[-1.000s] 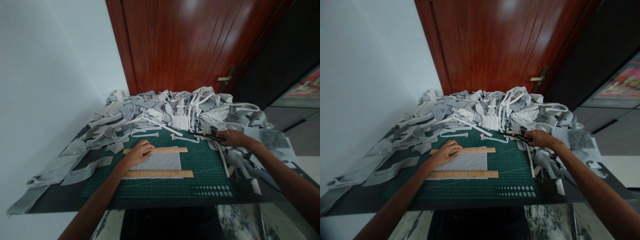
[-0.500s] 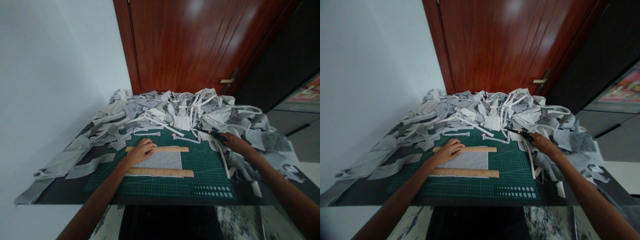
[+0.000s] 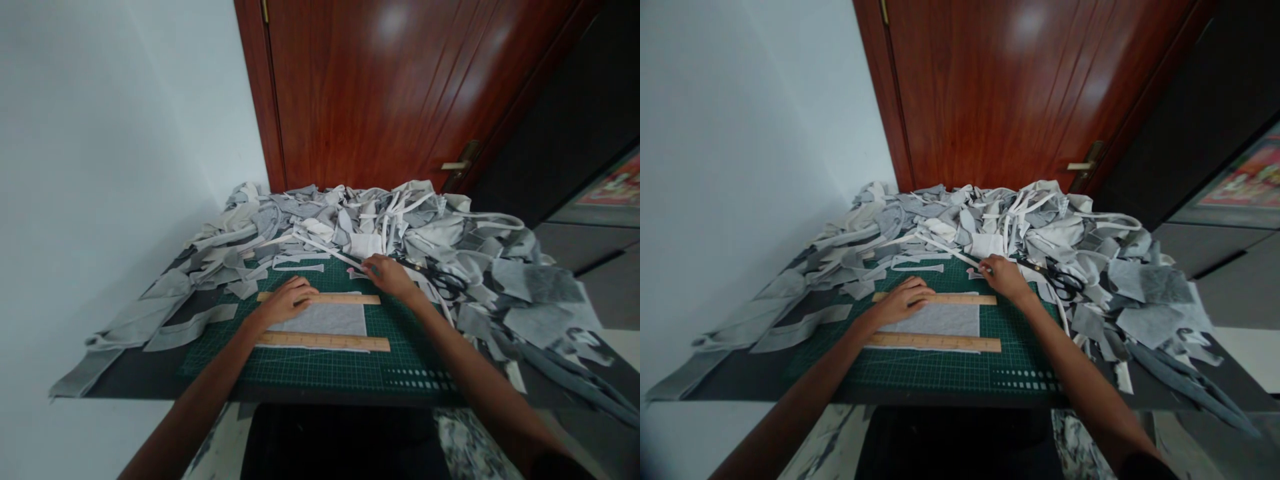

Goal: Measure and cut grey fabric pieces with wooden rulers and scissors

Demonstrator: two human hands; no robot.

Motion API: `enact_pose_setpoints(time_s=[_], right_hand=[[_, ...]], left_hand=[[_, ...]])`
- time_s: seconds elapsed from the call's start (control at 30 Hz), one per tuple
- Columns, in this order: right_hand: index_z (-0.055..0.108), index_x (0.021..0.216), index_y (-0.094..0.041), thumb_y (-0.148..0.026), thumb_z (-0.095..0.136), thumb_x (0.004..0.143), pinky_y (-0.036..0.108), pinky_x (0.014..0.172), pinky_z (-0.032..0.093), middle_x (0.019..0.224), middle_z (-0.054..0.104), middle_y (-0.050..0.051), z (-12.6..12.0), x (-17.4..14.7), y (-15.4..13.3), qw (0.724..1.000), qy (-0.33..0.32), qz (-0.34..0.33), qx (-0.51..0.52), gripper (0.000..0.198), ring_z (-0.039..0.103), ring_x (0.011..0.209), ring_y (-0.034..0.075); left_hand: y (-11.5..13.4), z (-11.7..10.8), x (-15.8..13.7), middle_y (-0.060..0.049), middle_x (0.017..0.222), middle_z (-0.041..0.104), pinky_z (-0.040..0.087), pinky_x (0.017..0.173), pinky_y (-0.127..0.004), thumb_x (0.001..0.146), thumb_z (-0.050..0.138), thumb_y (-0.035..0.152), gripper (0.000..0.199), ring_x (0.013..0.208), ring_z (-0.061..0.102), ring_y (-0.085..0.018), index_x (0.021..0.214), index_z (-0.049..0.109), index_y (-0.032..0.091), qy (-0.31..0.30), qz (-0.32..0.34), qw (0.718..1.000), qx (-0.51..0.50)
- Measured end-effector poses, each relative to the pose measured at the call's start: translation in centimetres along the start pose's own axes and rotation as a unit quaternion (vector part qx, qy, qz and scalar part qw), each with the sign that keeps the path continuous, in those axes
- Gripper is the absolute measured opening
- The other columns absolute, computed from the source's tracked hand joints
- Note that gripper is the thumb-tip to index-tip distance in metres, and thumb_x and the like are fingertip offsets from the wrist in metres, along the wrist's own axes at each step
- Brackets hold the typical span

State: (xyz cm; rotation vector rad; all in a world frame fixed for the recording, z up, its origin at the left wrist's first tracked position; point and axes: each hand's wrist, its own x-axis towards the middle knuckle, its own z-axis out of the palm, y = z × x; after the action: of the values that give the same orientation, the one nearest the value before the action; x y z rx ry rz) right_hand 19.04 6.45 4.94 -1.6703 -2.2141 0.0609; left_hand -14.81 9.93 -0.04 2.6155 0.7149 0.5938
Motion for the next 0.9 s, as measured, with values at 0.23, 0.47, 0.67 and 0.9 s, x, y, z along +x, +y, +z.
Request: enact_pose_setpoints(time_s=[0.23, 0.47, 0.67, 0.9], right_hand=[[0.07, 0.121, -0.014, -0.036, 0.068, 0.098, 0.031, 0.088, 0.051, 0.123, 0.073, 0.015, 3.4, 3.4, -4.0, 0.988, -0.07, 0.111, -0.075, 0.032, 0.069, 0.113, 0.026], [0.073, 0.114, -0.008, -0.022, 0.049, 0.103, 0.036, 0.092, 0.051, 0.117, 0.073, 0.022, 4.1, 3.1, -5.0, 0.985, -0.059, 0.115, -0.112, 0.029, 0.071, 0.109, 0.028], [0.073, 0.11, -0.009, -0.02, 0.039, 0.107, 0.034, 0.088, 0.048, 0.112, 0.075, 0.02, 5.2, 3.2, -4.6, 0.981, -0.026, 0.14, -0.13, 0.035, 0.073, 0.099, 0.025], [0.075, 0.112, -0.015, -0.019, 0.046, 0.107, 0.039, 0.094, 0.04, 0.112, 0.073, 0.016, 5.8, 2.8, -3.6, 0.987, 0.013, 0.084, -0.134, 0.029, 0.068, 0.102, 0.026]], left_hand=[[0.2, -0.7, 0.0, -0.008, 0.112, 0.063, 0.049, 0.101, -0.038, 0.102, 0.055, 0.035, 0.027, 0.111, 0.059, -0.024, 0.118, 0.073, 0.022, -0.01, -0.017, 1.0, 0.019], [0.1, -0.7, 0.4, -0.009, 0.113, 0.062, 0.049, 0.1, -0.037, 0.102, 0.055, 0.032, 0.026, 0.11, 0.059, -0.023, 0.118, 0.072, 0.021, -0.022, 0.004, 1.0, 0.019], [0.2, -0.5, 0.1, -0.008, 0.111, 0.064, 0.048, 0.1, -0.036, 0.103, 0.055, 0.033, 0.026, 0.111, 0.058, -0.023, 0.118, 0.072, 0.021, -0.008, 0.002, 1.0, 0.01], [0.0, -0.4, -0.2, -0.007, 0.11, 0.064, 0.049, 0.099, -0.035, 0.102, 0.057, 0.032, 0.024, 0.108, 0.059, -0.023, 0.117, 0.072, 0.023, -0.012, -0.007, 1.0, -0.001]])
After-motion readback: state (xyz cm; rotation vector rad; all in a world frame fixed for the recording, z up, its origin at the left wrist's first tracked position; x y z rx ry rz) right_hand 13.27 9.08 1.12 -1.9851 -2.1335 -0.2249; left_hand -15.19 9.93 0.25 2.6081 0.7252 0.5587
